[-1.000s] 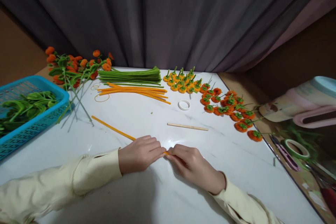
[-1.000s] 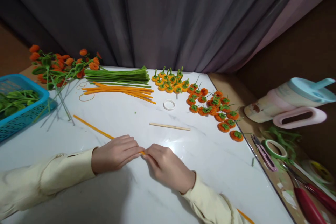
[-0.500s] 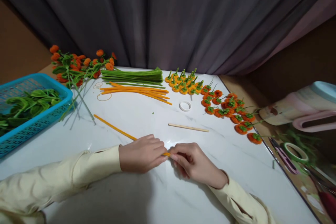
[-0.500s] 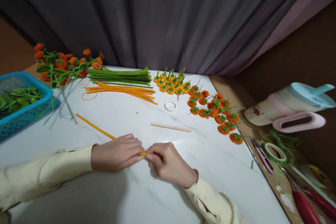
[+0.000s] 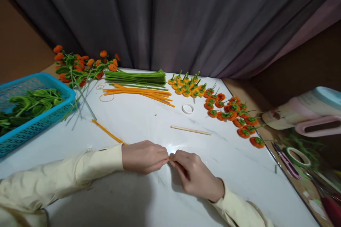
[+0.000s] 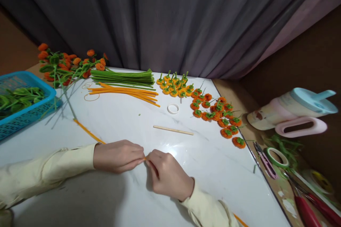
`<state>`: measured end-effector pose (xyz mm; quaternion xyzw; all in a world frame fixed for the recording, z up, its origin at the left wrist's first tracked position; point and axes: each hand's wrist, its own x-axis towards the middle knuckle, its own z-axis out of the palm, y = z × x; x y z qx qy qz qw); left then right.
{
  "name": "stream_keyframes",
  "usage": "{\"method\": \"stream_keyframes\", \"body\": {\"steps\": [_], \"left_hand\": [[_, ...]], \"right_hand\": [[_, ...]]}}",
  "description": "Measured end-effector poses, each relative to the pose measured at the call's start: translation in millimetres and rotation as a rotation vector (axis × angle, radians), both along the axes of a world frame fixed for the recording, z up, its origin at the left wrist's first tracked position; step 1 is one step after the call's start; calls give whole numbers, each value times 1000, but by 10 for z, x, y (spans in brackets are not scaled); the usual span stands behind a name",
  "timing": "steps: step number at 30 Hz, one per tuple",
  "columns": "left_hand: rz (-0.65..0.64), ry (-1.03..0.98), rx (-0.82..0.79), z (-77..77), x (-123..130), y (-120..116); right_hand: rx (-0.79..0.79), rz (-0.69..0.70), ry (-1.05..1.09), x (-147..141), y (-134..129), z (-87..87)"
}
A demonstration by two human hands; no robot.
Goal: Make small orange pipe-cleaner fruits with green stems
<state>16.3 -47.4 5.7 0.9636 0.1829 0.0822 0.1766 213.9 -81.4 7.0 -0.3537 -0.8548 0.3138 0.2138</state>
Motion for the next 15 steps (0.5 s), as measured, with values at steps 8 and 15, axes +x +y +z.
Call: {"method": "stream_keyframes", "body": {"steps": [8, 15], "left_hand": [[-143, -91, -480, -6, -91, 151], [-86, -75, -518, -33, -109, 171]], "right_hand": [[-767, 79, 101, 28, 148, 38], [-974, 81, 146, 69, 213, 37]]}}
